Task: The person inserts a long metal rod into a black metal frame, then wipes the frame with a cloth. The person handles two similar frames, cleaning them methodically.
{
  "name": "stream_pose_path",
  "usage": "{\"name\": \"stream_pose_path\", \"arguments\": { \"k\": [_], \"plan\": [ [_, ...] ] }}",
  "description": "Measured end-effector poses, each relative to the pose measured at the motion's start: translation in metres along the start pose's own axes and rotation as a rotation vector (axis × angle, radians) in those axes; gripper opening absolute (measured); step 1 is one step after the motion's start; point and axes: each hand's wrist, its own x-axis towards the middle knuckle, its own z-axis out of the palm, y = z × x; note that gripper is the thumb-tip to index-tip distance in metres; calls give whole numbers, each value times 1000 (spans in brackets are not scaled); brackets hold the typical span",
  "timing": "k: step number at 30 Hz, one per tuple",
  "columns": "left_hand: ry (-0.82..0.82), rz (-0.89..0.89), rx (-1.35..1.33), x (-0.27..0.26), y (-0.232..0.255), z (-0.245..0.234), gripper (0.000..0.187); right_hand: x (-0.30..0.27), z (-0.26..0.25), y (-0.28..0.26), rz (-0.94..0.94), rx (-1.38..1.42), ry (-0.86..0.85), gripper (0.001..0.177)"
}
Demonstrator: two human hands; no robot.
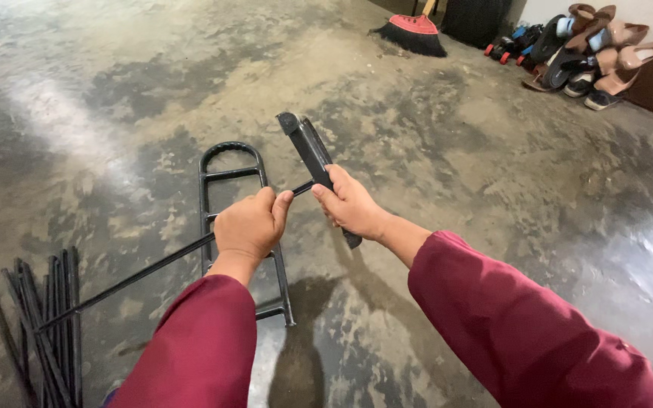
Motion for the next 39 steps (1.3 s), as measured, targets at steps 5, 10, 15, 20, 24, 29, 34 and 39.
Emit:
{"name": "stream_pose_path", "arguments": {
  "k": [5, 10, 15, 20, 24, 29, 34, 39],
  "plan": [
    [-261, -112, -66, 11, 6, -18, 61, -1, -5, 0, 48, 32, -18, 33],
    [-500, -215, -201, 21, 1, -19, 68, -2, -7, -2, 24, -80, -22, 31],
    [-712, -292, -431, 26, -11, -8, 75, -5, -7, -4, 25, -163, -41, 34],
    [-501, -180, -381, 13, -8, -4, 57, -3, -13, 0, 63, -77, -37, 30],
    [-35, 125, -289, 1, 2, -5, 29, 4, -21, 5, 0, -6, -41, 24],
    [277, 245, -178, 3, 12, 4, 14, 10, -16, 12, 10, 162, -26, 20],
    [139, 171, -128, 5, 11, 6, 20, 4, -14, 10, 16, 136, -8, 21],
    [-51, 40, -115, 8, 15, 6, 24, 0, -17, 10, 78, 213, -4, 25]
  ]
}}
